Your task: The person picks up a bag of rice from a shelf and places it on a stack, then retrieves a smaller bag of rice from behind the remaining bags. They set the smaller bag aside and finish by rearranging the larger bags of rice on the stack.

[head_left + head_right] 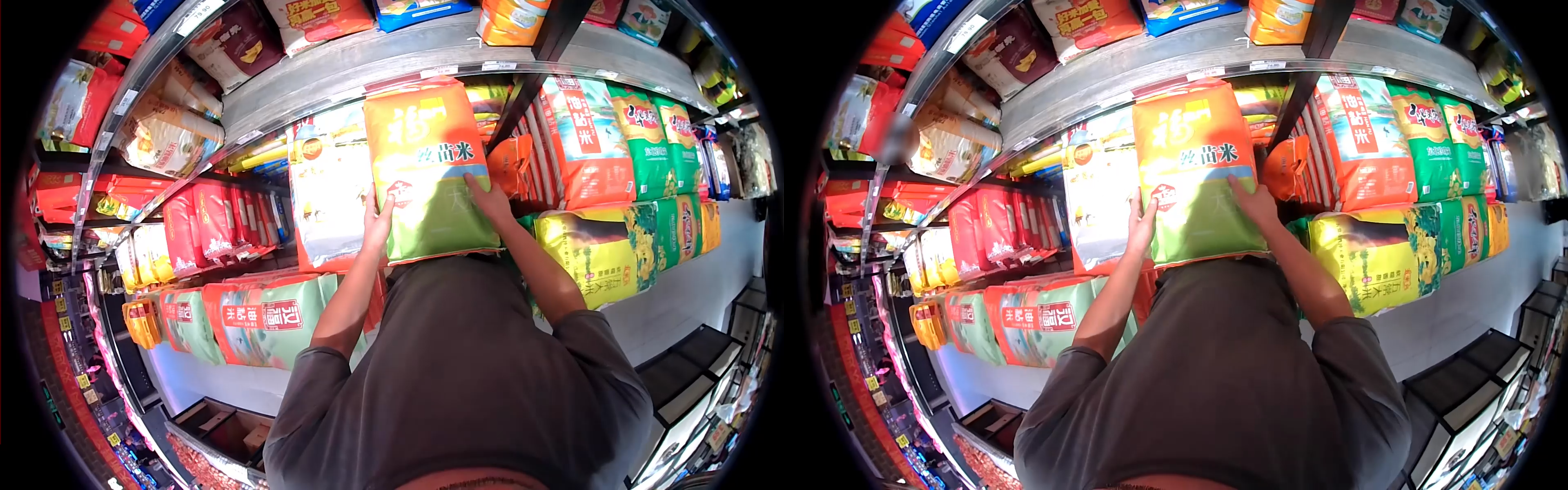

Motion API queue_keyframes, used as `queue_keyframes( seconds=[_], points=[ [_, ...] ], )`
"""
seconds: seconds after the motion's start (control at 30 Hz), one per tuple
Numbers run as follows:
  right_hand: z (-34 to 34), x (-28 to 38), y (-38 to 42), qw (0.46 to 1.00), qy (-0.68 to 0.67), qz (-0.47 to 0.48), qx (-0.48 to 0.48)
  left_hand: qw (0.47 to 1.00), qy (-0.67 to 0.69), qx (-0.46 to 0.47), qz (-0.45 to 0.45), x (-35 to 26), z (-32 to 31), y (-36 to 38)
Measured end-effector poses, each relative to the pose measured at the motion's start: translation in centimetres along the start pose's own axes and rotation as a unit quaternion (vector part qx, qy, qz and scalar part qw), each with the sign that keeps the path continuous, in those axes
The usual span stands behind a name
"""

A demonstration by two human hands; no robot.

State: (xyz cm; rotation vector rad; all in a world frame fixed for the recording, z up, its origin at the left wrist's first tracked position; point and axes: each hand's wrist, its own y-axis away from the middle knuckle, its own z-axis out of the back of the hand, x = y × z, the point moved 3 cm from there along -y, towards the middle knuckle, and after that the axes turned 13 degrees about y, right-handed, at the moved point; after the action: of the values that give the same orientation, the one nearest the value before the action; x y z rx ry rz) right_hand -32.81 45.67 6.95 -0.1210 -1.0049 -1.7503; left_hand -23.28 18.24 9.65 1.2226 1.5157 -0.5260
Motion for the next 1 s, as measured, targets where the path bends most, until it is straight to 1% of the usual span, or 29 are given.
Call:
queue_keyframes(
  seconds=[0.03,0.1,0.13,0.17,0.2,0.23,0.27,0.3,0.33,0.37,0.4,0.43,0.47,0.5,0.53,0.6,0.63,0.67,0.7,0.77,0.87,0.93,1.0],
  points=[
    [0.0,-0.4,0.0,1.0,0.0,0.003,0.003,1.0,-0.002,-0.004,-0.002,0.5,0.4,0.1],
    [0.2,-1.5,0.5,1.0,0.029,-0.003,0.004,0.987,-0.142,-0.031,0.063,1.3,0.7,0.4],
    [0.3,-1.7,0.6,1.0,0.028,-0.002,0.004,0.987,-0.143,-0.032,0.062,1.0,0.3,0.7],
    [0.4,-1.9,0.6,0.999,0.043,-0.009,0.003,0.955,-0.254,-0.075,0.133,1.0,0.3,1.1],
    [0.4,-2.2,0.7,0.998,0.058,-0.018,0.001,0.903,-0.361,-0.115,0.201,0.7,0.1,1.5],
    [0.7,-2.2,1.4,0.998,0.053,-0.02,0.0,0.908,-0.36,-0.086,0.195,1.9,1.3,0.6],
    [1.0,-2.2,2.0,1.0,0.021,-0.008,0.011,0.907,-0.364,-0.083,0.193,2.9,2.7,-0.5],
    [1.4,-1.9,2.4,1.0,-0.01,0.004,0.022,0.927,-0.265,-0.065,0.257,3.2,2.9,-1.1],
    [1.6,-1.9,2.4,1.0,-0.014,0.003,0.021,0.933,-0.162,-0.047,0.318,3.5,3.0,-1.3],
    [1.7,-1.9,2.1,0.998,-0.026,-0.015,0.061,0.935,-0.056,-0.03,0.349,3.8,3.0,-1.3],
    [1.7,-1.7,2.1,0.994,-0.038,-0.031,0.102,0.935,-0.06,-0.028,0.347,3.3,2.6,-1.2],
    [1.8,-1.5,2.1,0.994,-0.042,-0.031,0.1,0.94,-0.021,-0.014,0.34,2.9,2.1,-1.1],
    [1.9,-1.2,2.1,0.99,-0.08,-0.018,0.119,0.942,0.02,0.0,0.334,2.4,1.6,-1.2],
    [1.9,-1.2,2.3,0.984,-0.114,-0.006,0.139,0.939,0.024,0.011,0.342,2.1,1.2,-1.0],
    [1.7,-1.3,2.7,0.984,-0.111,-0.009,0.141,0.938,0.027,0.009,0.345,2.5,1.3,-0.7],
    [1.4,-0.5,3.1,0.979,-0.14,0.043,0.144,0.944,-0.082,-0.04,0.317,2.9,1.8,-0.9],
    [0.8,-1.1,2.6,0.979,-0.137,0.045,0.142,0.95,-0.068,-0.031,0.303,3.1,1.7,-0.8],
    [-0.3,-1.8,1.7,0.986,-0.123,0.062,0.097,0.951,-0.065,-0.031,0.301,3.3,1.7,-0.7],
    [-1.2,-2.5,1.0,0.989,-0.109,0.08,0.054,0.957,-0.087,-0.043,0.274,3.1,1.5,-0.5],
    [-1.8,-3.2,0.7,0.991,-0.09,0.094,0.042,0.966,-0.13,-0.069,0.215,2.8,1.3,-0.1],
    [-1.2,-3.0,1.2,0.991,-0.048,0.12,0.019,0.971,-0.14,-0.081,0.173,2.1,0.6,0.4],
    [-0.5,-2.5,1.6,0.991,-0.022,0.133,0.008,0.971,-0.154,-0.078,0.164,4.6,2.4,-0.8],
    [0.0,-2.1,2.1,0.994,-0.004,0.106,0.012,0.973,-0.143,-0.082,0.161,4.6,2.0,-0.7]
  ],
)
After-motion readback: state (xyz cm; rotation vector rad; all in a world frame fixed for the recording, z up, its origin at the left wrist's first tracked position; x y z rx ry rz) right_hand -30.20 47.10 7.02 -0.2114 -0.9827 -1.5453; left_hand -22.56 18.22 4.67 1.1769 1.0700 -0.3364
